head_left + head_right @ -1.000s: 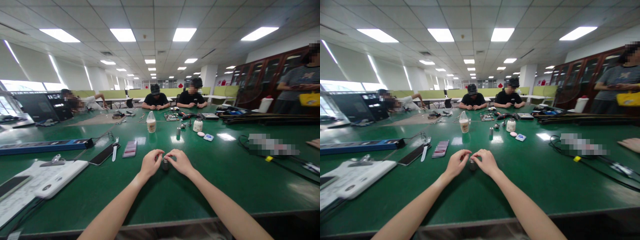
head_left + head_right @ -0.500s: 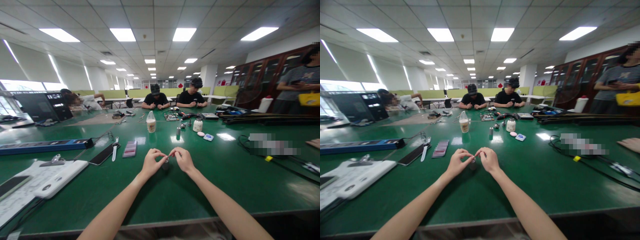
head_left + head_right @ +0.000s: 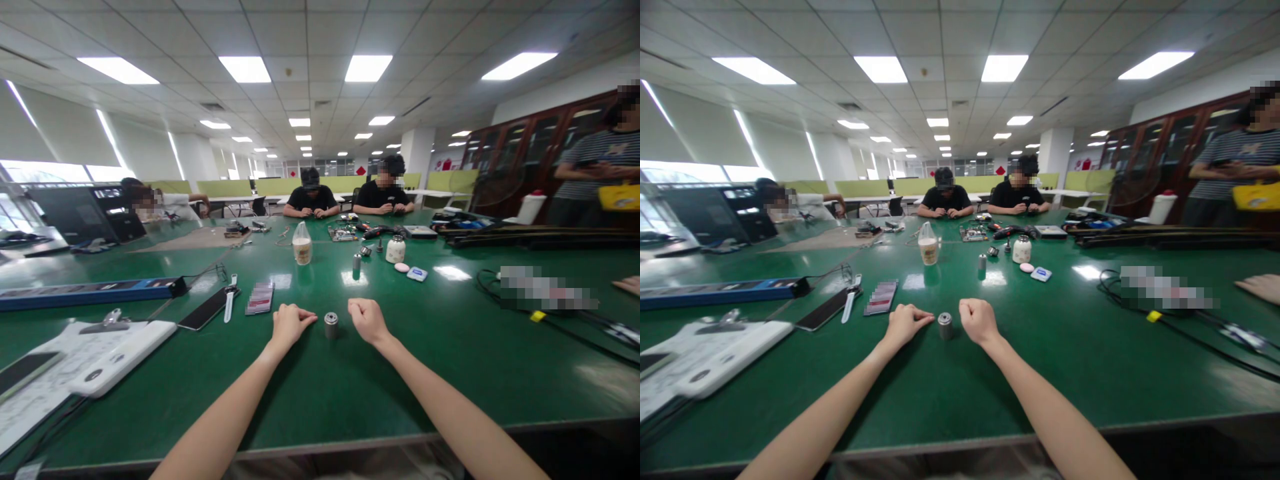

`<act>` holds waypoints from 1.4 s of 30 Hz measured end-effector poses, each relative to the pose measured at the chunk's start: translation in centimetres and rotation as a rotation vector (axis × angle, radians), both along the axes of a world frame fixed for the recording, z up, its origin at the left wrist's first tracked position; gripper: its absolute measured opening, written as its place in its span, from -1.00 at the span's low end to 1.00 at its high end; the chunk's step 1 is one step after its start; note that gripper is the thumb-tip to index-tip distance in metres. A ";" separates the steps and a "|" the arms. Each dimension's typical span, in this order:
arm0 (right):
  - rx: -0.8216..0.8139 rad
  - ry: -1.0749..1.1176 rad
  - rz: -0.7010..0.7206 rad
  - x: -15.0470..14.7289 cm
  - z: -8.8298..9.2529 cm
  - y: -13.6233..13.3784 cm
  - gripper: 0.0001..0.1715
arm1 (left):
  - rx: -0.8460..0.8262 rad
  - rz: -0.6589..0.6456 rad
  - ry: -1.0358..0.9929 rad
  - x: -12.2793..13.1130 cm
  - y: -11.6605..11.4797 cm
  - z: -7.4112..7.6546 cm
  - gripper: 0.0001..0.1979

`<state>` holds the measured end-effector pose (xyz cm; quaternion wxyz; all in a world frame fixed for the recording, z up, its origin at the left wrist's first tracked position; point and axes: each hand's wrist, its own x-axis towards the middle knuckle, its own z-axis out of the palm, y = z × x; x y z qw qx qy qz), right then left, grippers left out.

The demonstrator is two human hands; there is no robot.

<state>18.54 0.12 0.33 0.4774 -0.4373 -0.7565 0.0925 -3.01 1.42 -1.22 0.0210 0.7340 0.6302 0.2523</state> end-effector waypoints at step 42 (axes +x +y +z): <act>-0.083 -0.117 0.025 0.0 0.1 -0.2 -0.68 | 0.347 -0.353 -0.262 3.2 -2.6 1.9 -0.81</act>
